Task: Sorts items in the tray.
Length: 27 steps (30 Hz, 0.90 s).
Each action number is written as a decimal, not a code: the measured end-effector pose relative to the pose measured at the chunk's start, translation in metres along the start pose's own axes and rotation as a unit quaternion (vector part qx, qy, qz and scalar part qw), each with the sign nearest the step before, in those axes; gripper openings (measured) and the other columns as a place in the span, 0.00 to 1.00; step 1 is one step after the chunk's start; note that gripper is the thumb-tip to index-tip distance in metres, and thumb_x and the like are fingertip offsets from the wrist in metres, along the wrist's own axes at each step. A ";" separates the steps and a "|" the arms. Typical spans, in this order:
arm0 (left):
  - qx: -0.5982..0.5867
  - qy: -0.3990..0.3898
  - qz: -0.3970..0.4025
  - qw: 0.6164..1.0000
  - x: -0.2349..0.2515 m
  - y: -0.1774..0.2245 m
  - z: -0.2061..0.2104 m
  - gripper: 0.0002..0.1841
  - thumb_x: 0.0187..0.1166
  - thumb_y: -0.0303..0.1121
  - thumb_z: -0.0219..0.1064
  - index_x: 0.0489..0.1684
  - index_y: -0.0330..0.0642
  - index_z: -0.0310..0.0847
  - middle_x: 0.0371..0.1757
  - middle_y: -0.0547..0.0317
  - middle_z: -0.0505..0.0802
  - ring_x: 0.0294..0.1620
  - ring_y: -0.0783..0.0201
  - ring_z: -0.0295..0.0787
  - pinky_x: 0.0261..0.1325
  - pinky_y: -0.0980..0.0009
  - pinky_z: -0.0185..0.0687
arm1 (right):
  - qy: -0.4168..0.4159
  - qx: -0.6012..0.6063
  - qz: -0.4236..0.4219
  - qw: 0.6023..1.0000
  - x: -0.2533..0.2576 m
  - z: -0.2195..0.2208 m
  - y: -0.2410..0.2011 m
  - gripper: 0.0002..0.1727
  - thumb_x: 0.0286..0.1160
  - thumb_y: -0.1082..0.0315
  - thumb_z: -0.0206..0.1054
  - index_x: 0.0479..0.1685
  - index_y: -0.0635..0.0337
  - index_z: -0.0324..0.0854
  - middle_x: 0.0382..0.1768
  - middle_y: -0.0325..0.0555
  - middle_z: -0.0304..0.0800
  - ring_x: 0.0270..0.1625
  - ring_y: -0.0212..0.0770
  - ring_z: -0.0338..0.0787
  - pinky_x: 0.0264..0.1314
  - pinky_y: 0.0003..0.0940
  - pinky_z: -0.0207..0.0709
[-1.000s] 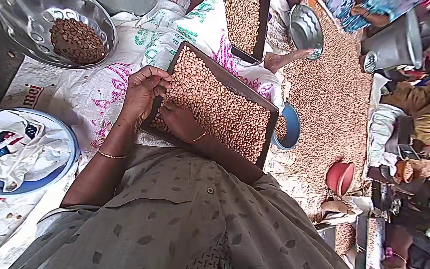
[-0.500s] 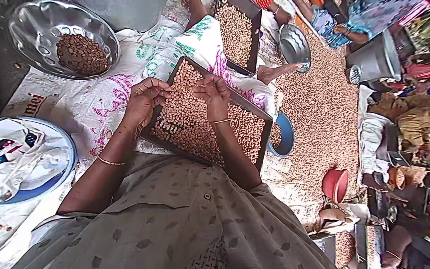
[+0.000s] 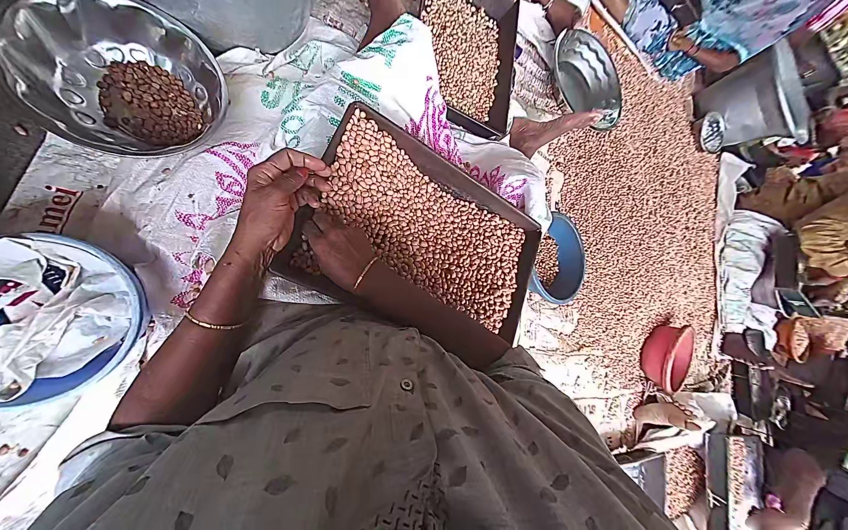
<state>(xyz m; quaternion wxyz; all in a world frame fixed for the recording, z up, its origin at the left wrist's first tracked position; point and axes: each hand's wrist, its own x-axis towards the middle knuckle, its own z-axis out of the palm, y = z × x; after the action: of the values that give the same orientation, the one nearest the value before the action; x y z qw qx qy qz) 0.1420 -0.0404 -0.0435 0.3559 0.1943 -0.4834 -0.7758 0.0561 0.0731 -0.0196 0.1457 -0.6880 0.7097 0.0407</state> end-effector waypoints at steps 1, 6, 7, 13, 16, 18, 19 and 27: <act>0.000 0.000 0.001 1.000 0.000 0.000 0.000 0.16 0.88 0.22 0.45 0.48 0.42 0.83 0.47 0.64 0.96 0.38 0.75 0.92 0.38 0.79 0.87 | 0.007 -0.007 -0.011 1.000 0.001 0.005 0.002 0.17 0.81 0.75 0.61 0.65 0.66 0.83 0.64 0.61 0.86 0.57 0.60 0.91 0.43 0.50 0.86; -0.005 0.002 0.003 1.000 -0.001 0.000 0.000 0.16 0.87 0.22 0.45 0.48 0.42 0.83 0.46 0.64 0.96 0.37 0.75 0.92 0.38 0.79 0.87 | 0.112 0.061 -0.059 0.990 0.001 0.013 0.024 0.13 0.77 0.67 0.63 0.49 0.66 0.88 0.47 0.60 0.92 0.42 0.57 0.94 0.36 0.52 0.84; -0.006 0.001 0.003 1.000 -0.001 0.000 0.000 0.16 0.87 0.22 0.45 0.48 0.42 0.83 0.47 0.64 0.96 0.37 0.75 0.92 0.38 0.80 0.87 | 0.197 0.127 -0.059 0.970 0.002 0.013 0.036 0.10 0.73 0.69 0.66 0.41 0.68 0.89 0.39 0.57 0.92 0.34 0.52 0.93 0.31 0.48 0.84; 0.000 -0.004 0.003 1.000 0.000 -0.002 -0.001 0.16 0.88 0.22 0.46 0.48 0.41 0.83 0.47 0.63 0.96 0.37 0.75 0.92 0.37 0.80 0.87 | 0.387 0.558 0.097 0.728 0.001 -0.049 0.091 0.21 0.96 0.63 0.45 0.72 0.72 0.68 0.54 0.56 0.90 0.36 0.43 0.96 0.39 0.38 0.93; -0.001 -0.005 0.006 1.000 0.002 -0.001 0.001 0.16 0.87 0.22 0.45 0.48 0.42 0.83 0.47 0.64 0.96 0.37 0.76 0.92 0.37 0.80 0.87 | 0.275 0.385 -0.018 0.881 -0.002 -0.017 0.084 0.17 0.77 0.82 0.56 0.60 0.79 0.83 0.58 0.63 0.92 0.60 0.49 0.93 0.67 0.42 0.85; 0.004 -0.003 0.003 1.000 0.000 -0.001 -0.001 0.16 0.87 0.23 0.45 0.49 0.42 0.83 0.47 0.64 0.96 0.37 0.76 0.92 0.38 0.80 0.87 | 0.165 0.243 -0.113 0.949 -0.006 0.005 0.076 0.22 0.64 0.83 0.63 0.59 0.66 0.90 0.71 0.57 0.86 0.80 0.57 0.79 0.83 0.57 0.68; 0.009 -0.005 0.004 1.000 -0.001 -0.001 -0.001 0.16 0.87 0.23 0.45 0.49 0.42 0.83 0.47 0.64 0.96 0.37 0.75 0.92 0.38 0.80 0.87 | 0.116 0.227 -0.142 0.956 -0.010 0.009 0.074 0.24 0.61 0.83 0.63 0.56 0.59 0.93 0.75 0.53 0.84 0.85 0.58 0.72 0.86 0.61 0.60; 0.012 -0.010 0.010 1.000 0.002 -0.001 0.000 0.17 0.88 0.22 0.45 0.48 0.43 0.83 0.47 0.66 0.96 0.38 0.76 0.92 0.37 0.81 0.87 | 0.266 0.482 0.034 0.834 -0.048 -0.001 0.130 0.14 0.75 0.83 0.58 0.55 0.78 0.84 0.56 0.62 0.91 0.57 0.43 0.93 0.63 0.37 0.87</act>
<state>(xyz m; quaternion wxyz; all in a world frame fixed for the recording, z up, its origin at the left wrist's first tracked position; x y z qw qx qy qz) 0.1404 -0.0412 -0.0440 0.3565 0.1855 -0.4985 -0.7681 -0.0717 0.1257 -0.0244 0.2627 -0.4906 0.6738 -0.4861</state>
